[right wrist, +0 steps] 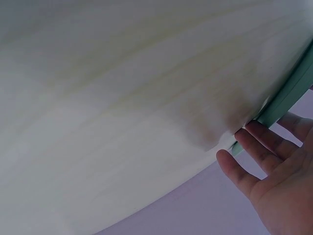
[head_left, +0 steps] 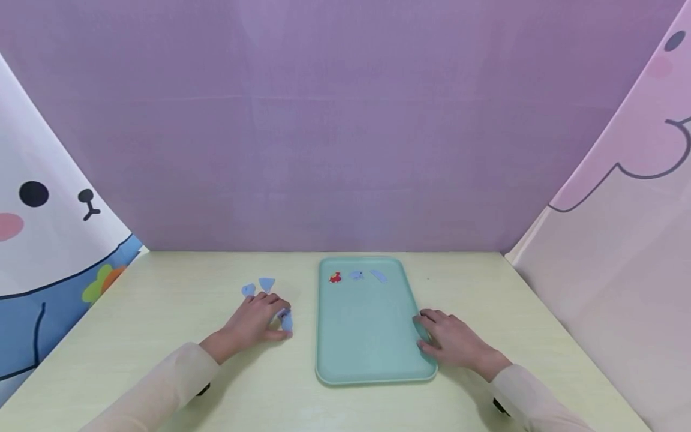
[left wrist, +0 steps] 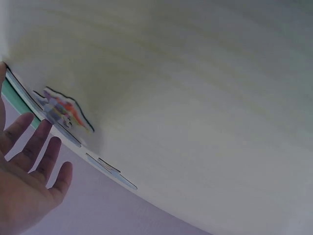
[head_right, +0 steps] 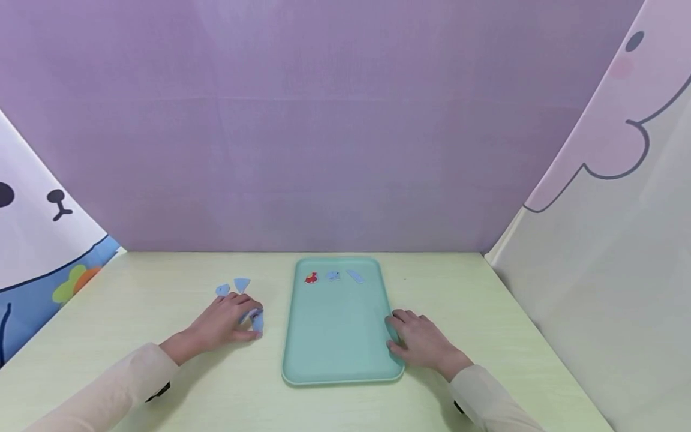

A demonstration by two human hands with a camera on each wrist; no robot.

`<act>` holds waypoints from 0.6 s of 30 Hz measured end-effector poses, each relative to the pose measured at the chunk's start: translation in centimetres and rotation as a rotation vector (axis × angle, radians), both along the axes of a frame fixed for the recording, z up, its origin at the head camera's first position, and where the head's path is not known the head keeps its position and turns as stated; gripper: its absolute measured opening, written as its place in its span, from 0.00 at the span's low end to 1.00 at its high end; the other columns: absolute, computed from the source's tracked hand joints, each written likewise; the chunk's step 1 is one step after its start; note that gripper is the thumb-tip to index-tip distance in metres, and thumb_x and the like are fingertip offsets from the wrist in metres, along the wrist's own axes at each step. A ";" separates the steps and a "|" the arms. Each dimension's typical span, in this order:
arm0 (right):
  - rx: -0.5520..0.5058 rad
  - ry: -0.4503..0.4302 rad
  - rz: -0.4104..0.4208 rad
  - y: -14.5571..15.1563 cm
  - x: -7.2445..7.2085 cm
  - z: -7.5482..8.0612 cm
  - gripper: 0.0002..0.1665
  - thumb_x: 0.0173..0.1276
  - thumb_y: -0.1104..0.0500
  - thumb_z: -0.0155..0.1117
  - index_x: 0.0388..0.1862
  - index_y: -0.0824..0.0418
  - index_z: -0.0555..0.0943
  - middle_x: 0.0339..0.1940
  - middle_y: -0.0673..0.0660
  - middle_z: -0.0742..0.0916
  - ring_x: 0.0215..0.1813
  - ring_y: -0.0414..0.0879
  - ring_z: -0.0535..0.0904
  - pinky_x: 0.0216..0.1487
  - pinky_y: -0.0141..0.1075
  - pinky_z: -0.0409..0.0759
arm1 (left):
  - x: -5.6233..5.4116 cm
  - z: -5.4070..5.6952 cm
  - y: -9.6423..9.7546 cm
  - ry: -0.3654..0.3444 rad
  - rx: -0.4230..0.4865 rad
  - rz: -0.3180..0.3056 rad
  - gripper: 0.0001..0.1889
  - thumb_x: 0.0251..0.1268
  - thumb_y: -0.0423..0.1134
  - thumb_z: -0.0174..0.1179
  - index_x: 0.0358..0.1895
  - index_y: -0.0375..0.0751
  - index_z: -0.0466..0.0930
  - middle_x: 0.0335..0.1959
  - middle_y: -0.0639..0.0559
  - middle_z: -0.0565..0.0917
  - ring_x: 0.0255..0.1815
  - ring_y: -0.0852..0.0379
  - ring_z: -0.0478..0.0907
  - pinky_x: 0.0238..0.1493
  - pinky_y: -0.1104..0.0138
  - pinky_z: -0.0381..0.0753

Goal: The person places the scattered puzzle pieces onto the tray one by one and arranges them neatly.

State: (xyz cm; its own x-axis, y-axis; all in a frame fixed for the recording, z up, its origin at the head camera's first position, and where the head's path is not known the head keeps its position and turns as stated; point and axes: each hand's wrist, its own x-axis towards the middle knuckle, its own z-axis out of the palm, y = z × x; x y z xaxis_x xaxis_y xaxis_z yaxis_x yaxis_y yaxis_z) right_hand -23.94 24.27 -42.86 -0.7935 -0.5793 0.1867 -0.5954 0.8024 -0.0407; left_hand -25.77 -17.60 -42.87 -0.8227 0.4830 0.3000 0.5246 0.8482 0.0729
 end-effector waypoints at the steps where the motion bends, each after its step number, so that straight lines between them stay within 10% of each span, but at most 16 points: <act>1: -0.001 -0.003 -0.001 0.0 0.0 0.0 0.27 0.61 0.50 0.59 0.56 0.64 0.74 0.55 0.63 0.78 0.56 0.57 0.74 0.48 0.50 0.75 | 0.0 0.0 0.0 -0.002 0.003 -0.002 0.26 0.41 0.58 0.67 0.44 0.47 0.80 0.43 0.52 0.82 0.43 0.50 0.75 0.41 0.55 0.74; 18: -0.006 0.000 -0.015 0.0 -0.1 -0.2 0.27 0.61 0.50 0.60 0.55 0.63 0.74 0.55 0.64 0.78 0.56 0.57 0.74 0.49 0.50 0.75 | -0.4 0.2 0.1 0.011 0.018 -0.051 0.25 0.41 0.58 0.68 0.42 0.46 0.81 0.42 0.52 0.81 0.44 0.50 0.75 0.43 0.56 0.75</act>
